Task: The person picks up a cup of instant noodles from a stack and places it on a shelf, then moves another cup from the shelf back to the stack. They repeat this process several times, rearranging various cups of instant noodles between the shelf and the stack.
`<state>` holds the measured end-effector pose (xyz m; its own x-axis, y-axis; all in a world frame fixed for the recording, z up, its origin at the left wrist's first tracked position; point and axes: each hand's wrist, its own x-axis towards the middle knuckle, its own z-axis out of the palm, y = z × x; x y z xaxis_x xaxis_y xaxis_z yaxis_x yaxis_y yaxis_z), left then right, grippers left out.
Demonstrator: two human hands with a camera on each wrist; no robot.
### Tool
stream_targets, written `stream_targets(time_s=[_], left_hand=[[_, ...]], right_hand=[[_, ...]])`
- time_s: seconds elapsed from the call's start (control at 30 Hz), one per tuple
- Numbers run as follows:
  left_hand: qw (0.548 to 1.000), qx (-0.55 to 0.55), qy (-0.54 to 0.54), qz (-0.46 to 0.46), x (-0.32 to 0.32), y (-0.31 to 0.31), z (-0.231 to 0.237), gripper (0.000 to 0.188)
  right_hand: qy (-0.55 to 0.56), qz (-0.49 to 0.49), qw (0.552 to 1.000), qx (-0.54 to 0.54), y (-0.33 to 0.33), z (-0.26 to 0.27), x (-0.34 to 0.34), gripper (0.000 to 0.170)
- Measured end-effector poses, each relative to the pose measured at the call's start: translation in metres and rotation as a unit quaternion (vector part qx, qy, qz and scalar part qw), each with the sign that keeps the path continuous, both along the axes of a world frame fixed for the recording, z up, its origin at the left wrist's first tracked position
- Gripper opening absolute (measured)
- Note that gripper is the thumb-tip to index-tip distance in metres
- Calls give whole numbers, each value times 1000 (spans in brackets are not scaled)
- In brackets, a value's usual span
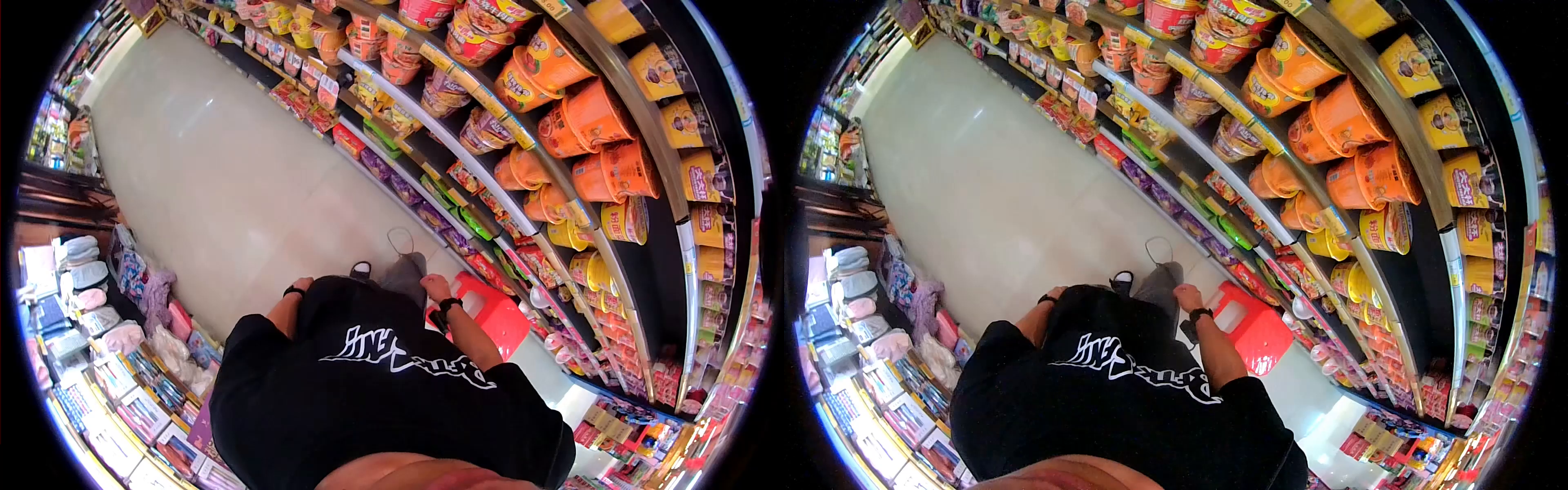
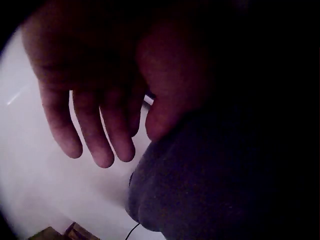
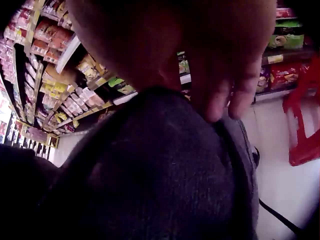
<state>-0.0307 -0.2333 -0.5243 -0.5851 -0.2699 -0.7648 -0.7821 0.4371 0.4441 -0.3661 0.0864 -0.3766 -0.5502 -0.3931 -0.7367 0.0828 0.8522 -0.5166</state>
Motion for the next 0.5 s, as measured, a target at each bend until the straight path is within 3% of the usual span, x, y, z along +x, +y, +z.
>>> stream_targets(time_s=[0.03, 0.07, 0.1, 0.2, 0.27, 0.3, 0.33, 0.37, 0.43, 0.5], left_hand=[[998, -18, -18, -53, -3, -1, 8, 44], [1000, 9, -28, 6, -4, 0, 18, 43], [999, 8, -31, 0, -3, -2, 12, 43], [993, -4, -5, -117, -5, -5, -22, 46], [992, -4, -36, -117, -10, -6, -15, 46], [992, -4, -62, -112, -19, -7, 1, 46], [992, -1, -30, -120, -15, -11, -17, 45], [982, 1, -51, -179, -35, -21, 11, 44], [951, 8, -82, -298, -83, -41, 87, 42], [952, -80, -49, -290, -128, -68, 94, 35]], right_hand=[[44, 21, 999, -13, -1, -1, 2, 30], [86, 40, 995, -24, -1, -2, 5, 31], [83, 33, 996, -25, -1, -7, 8, 31], [80, 15, 995, -65, -2, -25, 16, 32], [118, 117, 986, -5, -6, -32, 18, 35], [115, 114, 987, -5, -5, -43, 13, 35], [107, 140, 984, -16, -3, -58, 9, 37], [98, 164, 981, -28, -3, -68, 6, 40], [47, 171, 984, -12, -21, -36, -9, 39], [2, 177, 984, 0, -47, -26, -42, 38]])
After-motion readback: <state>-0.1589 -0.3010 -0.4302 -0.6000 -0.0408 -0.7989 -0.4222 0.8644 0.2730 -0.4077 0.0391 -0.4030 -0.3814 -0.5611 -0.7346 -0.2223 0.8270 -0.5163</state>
